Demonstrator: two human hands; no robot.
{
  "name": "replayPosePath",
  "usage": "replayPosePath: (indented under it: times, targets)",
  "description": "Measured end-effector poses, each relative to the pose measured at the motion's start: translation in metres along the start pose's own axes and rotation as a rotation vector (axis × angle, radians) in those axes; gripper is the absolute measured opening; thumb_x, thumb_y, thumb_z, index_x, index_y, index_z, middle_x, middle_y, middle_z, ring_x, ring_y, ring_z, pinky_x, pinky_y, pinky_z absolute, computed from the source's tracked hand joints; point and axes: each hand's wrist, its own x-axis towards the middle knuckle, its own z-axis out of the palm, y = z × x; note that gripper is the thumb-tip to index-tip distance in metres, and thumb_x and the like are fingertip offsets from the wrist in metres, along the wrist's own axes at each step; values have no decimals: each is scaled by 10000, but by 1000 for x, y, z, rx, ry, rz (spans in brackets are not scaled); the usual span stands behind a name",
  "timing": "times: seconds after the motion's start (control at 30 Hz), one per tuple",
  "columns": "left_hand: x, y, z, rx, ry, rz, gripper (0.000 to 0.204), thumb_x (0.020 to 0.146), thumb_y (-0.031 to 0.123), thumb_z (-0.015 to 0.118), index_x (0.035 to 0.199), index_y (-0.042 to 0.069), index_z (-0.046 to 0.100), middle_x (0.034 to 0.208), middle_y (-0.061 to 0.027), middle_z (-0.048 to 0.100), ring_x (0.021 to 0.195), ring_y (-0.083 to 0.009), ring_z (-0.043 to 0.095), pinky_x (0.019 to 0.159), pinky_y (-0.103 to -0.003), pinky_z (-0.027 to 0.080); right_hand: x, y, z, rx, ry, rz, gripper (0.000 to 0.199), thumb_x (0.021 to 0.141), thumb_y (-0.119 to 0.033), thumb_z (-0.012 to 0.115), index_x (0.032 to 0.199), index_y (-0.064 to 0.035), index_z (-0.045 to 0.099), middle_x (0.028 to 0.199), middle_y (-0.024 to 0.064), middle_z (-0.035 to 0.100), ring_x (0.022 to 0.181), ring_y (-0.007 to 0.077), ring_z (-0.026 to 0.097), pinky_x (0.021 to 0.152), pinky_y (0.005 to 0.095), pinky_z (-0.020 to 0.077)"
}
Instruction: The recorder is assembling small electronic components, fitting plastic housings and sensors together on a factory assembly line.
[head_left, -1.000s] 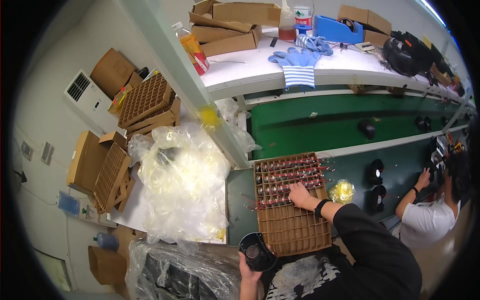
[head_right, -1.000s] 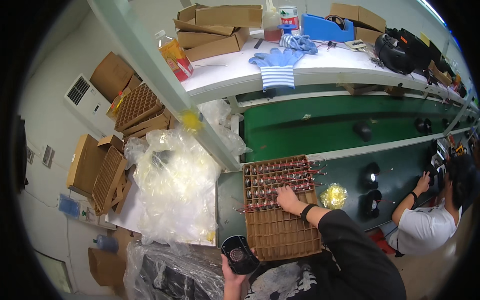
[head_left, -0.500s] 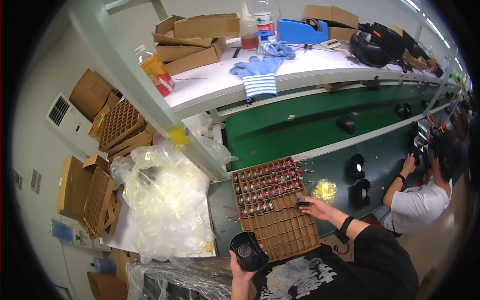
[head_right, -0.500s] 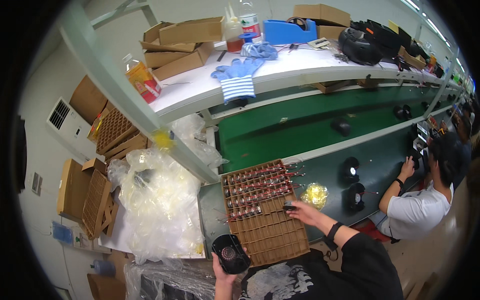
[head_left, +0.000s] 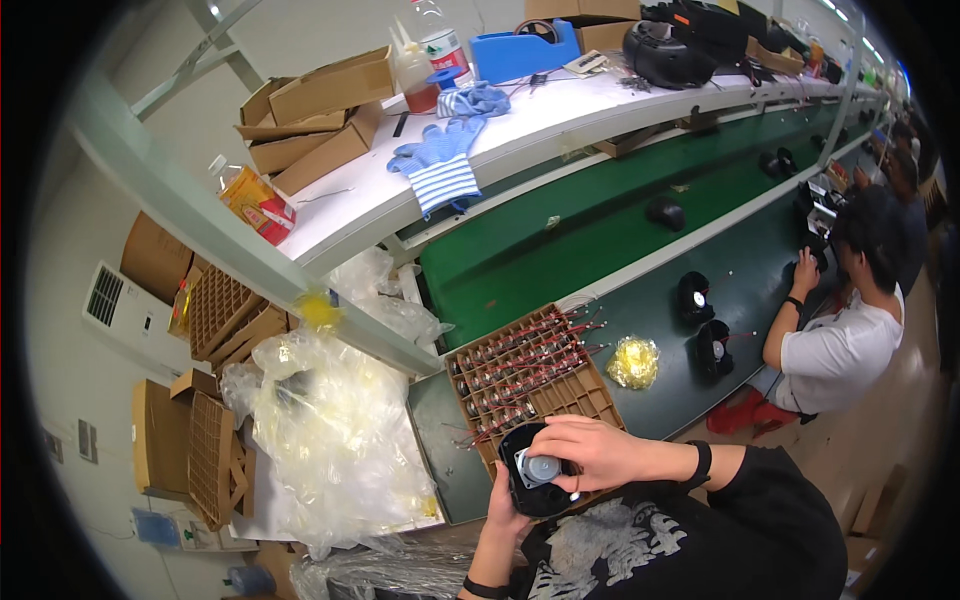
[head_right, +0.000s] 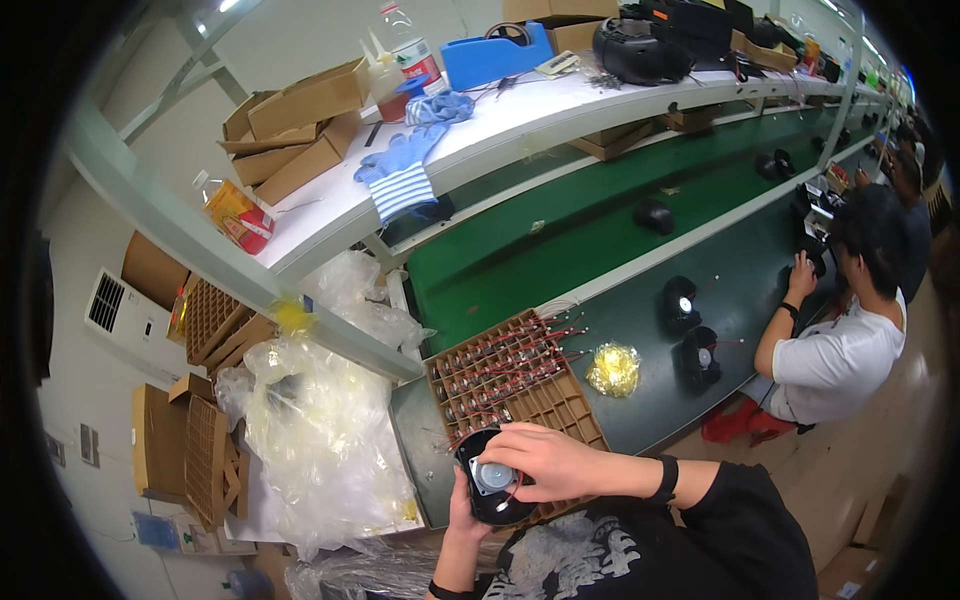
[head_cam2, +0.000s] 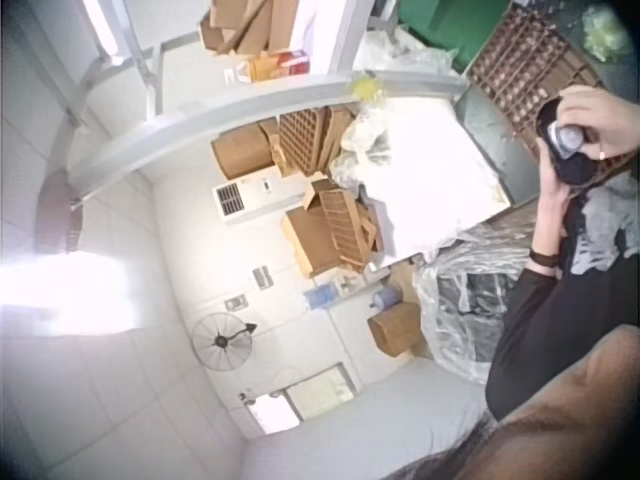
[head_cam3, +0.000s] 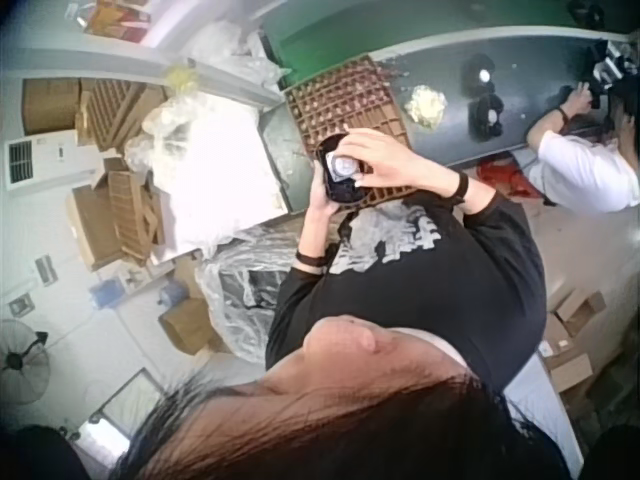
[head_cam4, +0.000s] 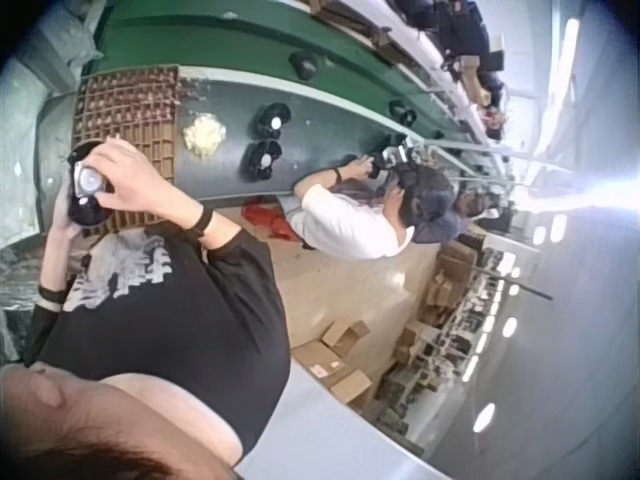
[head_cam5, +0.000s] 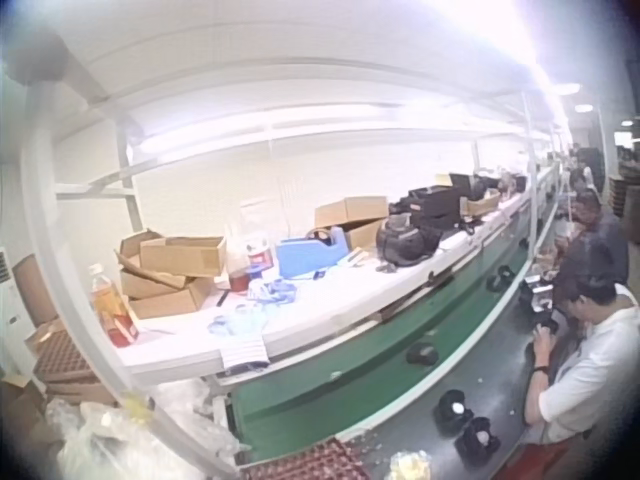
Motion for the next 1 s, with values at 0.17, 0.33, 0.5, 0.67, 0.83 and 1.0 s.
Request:
replayPosePath:
  times: [0.17, 0.33, 0.5, 0.67, 0.83, 1.0]
  targets:
    - [-4, -4, 19, 107, 62, 19, 683, 930, 599, 286, 1389, 96, 335, 1346, -120, 466, 1213, -274, 489, 1019, -439, 411, 4, -4, 3, -250, -56, -69, 485, 686, -168, 739, 1114, -61, 540, 1064, 86, 575, 1071, 239, 546, 1087, 469, 291]
    - [-2, -9, 5, 110, 107, 23, 673, 935, 598, 263, 1366, 92, 366, 1324, -113, 489, 1192, -265, 506, 997, -431, 430, 5, 5, 13, -354, -168, -47, 438, 694, -178, 736, 1077, -59, 562, 1020, 78, 601, 1062, 237, 554, 1094, 470, 268]
    - [-1, -11, 1, 64, 132, 2, 647, 948, 570, 249, 1339, 74, 392, 1289, -120, 510, 1163, -256, 529, 973, -418, 456, 5, 8, 15, -361, -188, -21, 444, 658, -180, 755, 1048, -54, 585, 991, 85, 611, 1056, 235, 561, 1088, 453, 268]
    - [-2, -11, 1, 9, 77, -9, 643, 951, 561, 253, 1331, 62, 393, 1271, -124, 516, 1147, -254, 539, 959, -415, 472, 4, 8, 17, -352, -197, -40, 432, 688, -200, 735, 1069, -45, 602, 968, 90, 622, 1024, 236, 574, 1094, 464, 267]
    - [-3, -7, 11, 68, 95, -26, 713, 909, 629, 310, 1358, 79, 375, 1302, -128, 506, 1174, -279, 524, 979, -441, 445, 3, 8, 16, -343, -184, -53, 441, 689, -216, 736, 1067, -29, 603, 952, 98, 625, 998, 244, 584, 1097, 473, 261]
    - [-2, -12, 6, 56, 115, -47, 676, 929, 600, 272, 1344, 80, 390, 1287, -129, 514, 1159, -271, 534, 963, -435, 465, 0, 11, 15, -330, -179, -61, 443, 699, -225, 731, 1064, -13, 598, 946, 102, 625, 981, 249, 589, 1109, 483, 242]
